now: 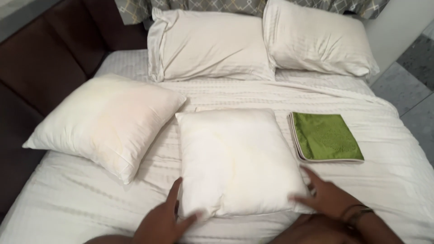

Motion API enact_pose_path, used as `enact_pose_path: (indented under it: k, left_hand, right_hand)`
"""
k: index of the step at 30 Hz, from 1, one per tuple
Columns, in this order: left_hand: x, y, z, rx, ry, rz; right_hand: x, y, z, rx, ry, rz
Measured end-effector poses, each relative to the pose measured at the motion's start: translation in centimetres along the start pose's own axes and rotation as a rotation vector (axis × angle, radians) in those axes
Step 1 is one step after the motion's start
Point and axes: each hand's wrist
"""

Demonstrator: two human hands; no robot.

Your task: The person folds a white pillowcase on a bed, then folds a green and purple patterned cloth into a neat square. The person places the folded cloth on top of a stack of similar cloths.

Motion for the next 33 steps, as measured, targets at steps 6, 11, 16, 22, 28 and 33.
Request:
enact_pose_path:
  k: [6, 11, 16, 22, 28, 33]
  left_hand:
    - [0.0, -0.5, 0.4, 0.332, 0.121, 0.057]
    - [0.0, 0.8, 0.8, 0.188, 0.399, 0.024]
    - [-0.3, 1.3, 1.9, -0.006, 0.362, 0.014]
    - [1.4, 5.3, -9.0, 0.358, -0.380, 0.181]
    - [-2.2, 7.4, 3.1, -0.044, -0.826, 0.321]
    - [0.8, 10.0, 5.6, 0.003, -0.958, 0.354]
  right_hand:
    - [2.3, 3.8, 3.3, -0.330, -0.194, -0.100]
    - [2.4, 4.4, 1.6, 0.028, -0.277, -0.243]
    - [2.3, 5.6, 1.2, -0.046, -0.505, -0.079]
    - [3.1, 12.3, 12.0, -0.556, 0.187, -0.044]
    - [-0.4, 6.1, 3.1, 0.110, 0.698, -0.278]
    - [0.8, 7.0, 0.7, 0.087, 0.489, -0.135]
Point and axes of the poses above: each hand's wrist, its own y-axis towards the middle knuckle, its own x-axis out of the palm, z = x × y, and after that the axes turned 1 degree about z, right-handed
